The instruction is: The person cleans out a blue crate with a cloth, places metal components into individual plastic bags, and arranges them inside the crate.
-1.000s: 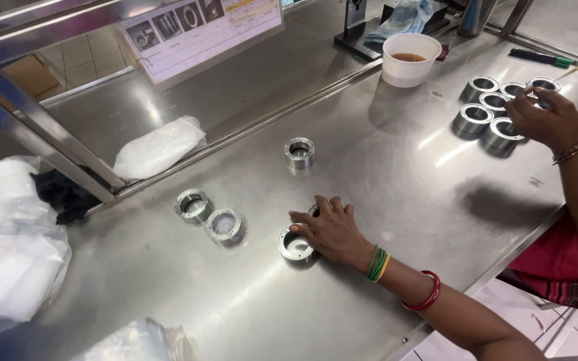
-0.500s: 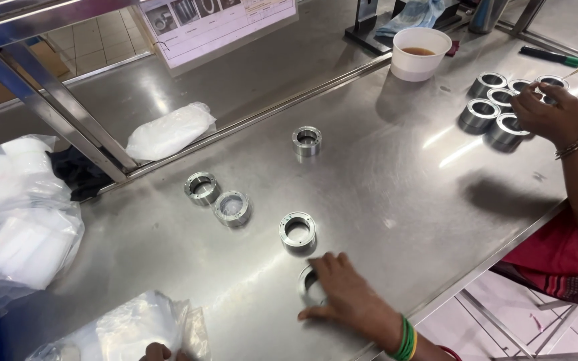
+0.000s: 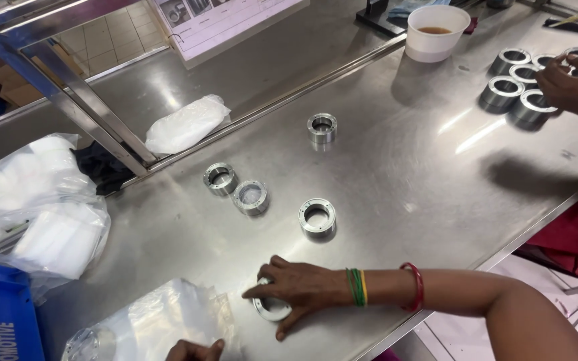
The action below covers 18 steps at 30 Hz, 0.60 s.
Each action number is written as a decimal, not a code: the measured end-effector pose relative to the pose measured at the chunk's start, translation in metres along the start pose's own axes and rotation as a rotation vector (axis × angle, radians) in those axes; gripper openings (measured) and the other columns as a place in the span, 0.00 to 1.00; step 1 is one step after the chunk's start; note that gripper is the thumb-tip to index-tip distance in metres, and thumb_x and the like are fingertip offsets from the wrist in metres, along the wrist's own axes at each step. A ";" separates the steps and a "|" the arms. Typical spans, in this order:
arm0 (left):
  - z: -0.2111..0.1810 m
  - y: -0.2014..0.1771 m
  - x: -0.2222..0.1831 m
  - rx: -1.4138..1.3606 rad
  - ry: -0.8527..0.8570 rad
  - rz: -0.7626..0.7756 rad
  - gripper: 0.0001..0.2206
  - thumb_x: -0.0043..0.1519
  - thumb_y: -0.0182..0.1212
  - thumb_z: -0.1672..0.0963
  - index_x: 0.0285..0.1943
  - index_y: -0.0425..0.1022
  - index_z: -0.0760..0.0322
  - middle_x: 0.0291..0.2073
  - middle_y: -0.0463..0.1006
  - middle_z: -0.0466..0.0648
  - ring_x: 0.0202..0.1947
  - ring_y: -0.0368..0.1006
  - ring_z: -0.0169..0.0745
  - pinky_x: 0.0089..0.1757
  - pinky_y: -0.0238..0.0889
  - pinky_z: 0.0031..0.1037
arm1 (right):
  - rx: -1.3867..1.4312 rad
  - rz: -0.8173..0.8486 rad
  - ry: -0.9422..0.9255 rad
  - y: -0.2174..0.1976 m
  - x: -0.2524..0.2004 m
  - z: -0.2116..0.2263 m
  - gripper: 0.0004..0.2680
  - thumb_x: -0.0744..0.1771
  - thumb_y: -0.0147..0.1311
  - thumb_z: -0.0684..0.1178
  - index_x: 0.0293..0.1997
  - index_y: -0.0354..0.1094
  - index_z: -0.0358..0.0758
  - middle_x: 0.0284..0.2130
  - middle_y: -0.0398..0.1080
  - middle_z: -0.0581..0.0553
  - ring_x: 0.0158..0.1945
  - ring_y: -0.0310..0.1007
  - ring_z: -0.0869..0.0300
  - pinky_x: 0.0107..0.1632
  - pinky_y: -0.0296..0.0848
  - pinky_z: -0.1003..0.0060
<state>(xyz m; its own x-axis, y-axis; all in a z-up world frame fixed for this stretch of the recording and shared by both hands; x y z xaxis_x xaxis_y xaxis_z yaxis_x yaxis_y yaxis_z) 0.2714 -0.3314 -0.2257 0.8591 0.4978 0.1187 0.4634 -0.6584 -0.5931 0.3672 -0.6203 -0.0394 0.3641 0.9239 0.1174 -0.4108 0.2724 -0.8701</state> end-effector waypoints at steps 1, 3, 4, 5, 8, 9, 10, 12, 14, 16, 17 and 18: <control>0.007 0.006 0.000 0.004 -0.008 0.009 0.17 0.47 0.78 0.58 0.20 0.68 0.67 0.10 0.73 0.50 0.12 0.70 0.36 0.23 0.69 0.29 | 0.047 0.015 -0.020 0.000 0.008 0.000 0.36 0.58 0.66 0.69 0.71 0.60 0.43 0.52 0.66 0.36 0.54 0.63 0.45 0.52 0.71 0.52; 0.000 0.025 -0.006 -0.060 -0.037 0.076 0.16 0.47 0.77 0.59 0.25 0.67 0.68 0.10 0.71 0.48 0.11 0.68 0.34 0.21 0.66 0.27 | 0.086 -0.051 -0.021 0.003 0.012 -0.006 0.36 0.58 0.67 0.68 0.72 0.61 0.44 0.52 0.66 0.37 0.55 0.63 0.46 0.54 0.71 0.53; -0.004 0.038 -0.008 -0.132 -0.065 0.142 0.17 0.47 0.76 0.60 0.31 0.66 0.69 0.09 0.70 0.46 0.10 0.67 0.32 0.19 0.63 0.25 | 0.118 -0.112 -0.020 0.002 0.014 -0.010 0.35 0.59 0.67 0.67 0.73 0.61 0.45 0.52 0.67 0.39 0.55 0.63 0.46 0.55 0.71 0.53; -0.021 0.040 -0.007 -0.131 -0.062 0.143 0.17 0.47 0.76 0.60 0.31 0.66 0.69 0.09 0.70 0.46 0.10 0.67 0.32 0.19 0.63 0.25 | 0.117 -0.115 -0.020 0.004 0.015 -0.013 0.35 0.59 0.67 0.67 0.73 0.61 0.45 0.52 0.67 0.39 0.55 0.63 0.46 0.55 0.71 0.53; -0.052 0.056 -0.013 -0.066 -0.089 0.152 0.22 0.47 0.76 0.58 0.47 0.67 0.61 0.06 0.70 0.49 0.08 0.67 0.33 0.19 0.59 0.23 | 0.151 -0.202 0.022 0.002 0.012 -0.020 0.35 0.58 0.69 0.65 0.70 0.62 0.42 0.50 0.69 0.41 0.55 0.63 0.48 0.57 0.70 0.53; -0.044 0.064 -0.013 -0.099 -0.190 0.174 0.17 0.51 0.74 0.58 0.43 0.69 0.61 0.07 0.71 0.50 0.08 0.67 0.33 0.19 0.58 0.23 | 0.186 -0.190 0.065 0.000 0.013 -0.023 0.35 0.57 0.70 0.64 0.70 0.62 0.41 0.50 0.70 0.41 0.54 0.63 0.49 0.57 0.70 0.53; -0.037 0.073 -0.014 -0.132 -0.291 0.195 0.12 0.55 0.72 0.57 0.40 0.70 0.61 0.08 0.73 0.50 0.09 0.66 0.34 0.19 0.56 0.24 | 0.221 -0.177 0.107 -0.002 0.014 -0.026 0.36 0.57 0.70 0.64 0.69 0.61 0.40 0.49 0.71 0.41 0.54 0.64 0.49 0.57 0.70 0.54; -0.007 0.089 -0.011 -0.114 -0.313 0.217 0.12 0.57 0.72 0.56 0.37 0.71 0.65 0.08 0.73 0.51 0.09 0.64 0.35 0.19 0.54 0.25 | 0.327 -0.160 0.179 -0.013 0.014 -0.031 0.36 0.56 0.71 0.64 0.68 0.60 0.39 0.50 0.70 0.40 0.54 0.64 0.50 0.56 0.70 0.54; 0.024 0.106 -0.014 -0.092 -0.338 0.247 0.13 0.59 0.72 0.54 0.35 0.72 0.68 0.08 0.73 0.52 0.09 0.62 0.36 0.20 0.52 0.27 | 0.438 -0.142 0.257 -0.023 0.011 -0.033 0.37 0.55 0.72 0.64 0.67 0.59 0.39 0.50 0.70 0.39 0.54 0.65 0.51 0.55 0.69 0.54; 0.049 0.129 -0.014 -0.314 -0.308 0.280 0.14 0.60 0.65 0.52 0.33 0.70 0.68 0.09 0.75 0.50 0.10 0.60 0.32 0.19 0.53 0.26 | 1.029 -0.076 0.489 -0.026 0.004 -0.042 0.37 0.52 0.70 0.64 0.64 0.58 0.41 0.42 0.72 0.41 0.44 0.75 0.55 0.48 0.75 0.60; 0.068 0.140 -0.010 -0.314 -0.309 0.282 0.14 0.60 0.65 0.52 0.33 0.70 0.68 0.09 0.75 0.50 0.10 0.60 0.32 0.19 0.53 0.26 | 1.029 -0.077 0.492 -0.025 0.001 -0.044 0.37 0.52 0.70 0.64 0.64 0.58 0.41 0.42 0.72 0.41 0.44 0.75 0.55 0.48 0.75 0.60; 0.082 0.157 -0.007 -0.375 -0.255 0.400 0.12 0.61 0.63 0.53 0.33 0.71 0.67 0.12 0.76 0.48 0.12 0.65 0.31 0.20 0.58 0.26 | 1.087 -0.078 0.436 -0.026 -0.001 -0.043 0.36 0.54 0.71 0.63 0.65 0.59 0.39 0.43 0.73 0.40 0.46 0.74 0.59 0.48 0.72 0.65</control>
<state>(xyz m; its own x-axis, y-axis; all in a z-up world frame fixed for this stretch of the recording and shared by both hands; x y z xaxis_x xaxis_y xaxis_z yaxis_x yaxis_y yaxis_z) 0.3200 -0.3922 -0.3850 0.9247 0.2601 -0.2779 0.2003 -0.9534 -0.2258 0.4135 -0.6397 -0.0379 0.5886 0.7818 -0.2056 -0.7956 0.6053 0.0239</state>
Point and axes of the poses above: each hand's wrist, its own x-axis towards the middle knuckle, its own y-axis out of the palm, z = x × y, the point moved 6 cm from there along x, towards the middle knuckle
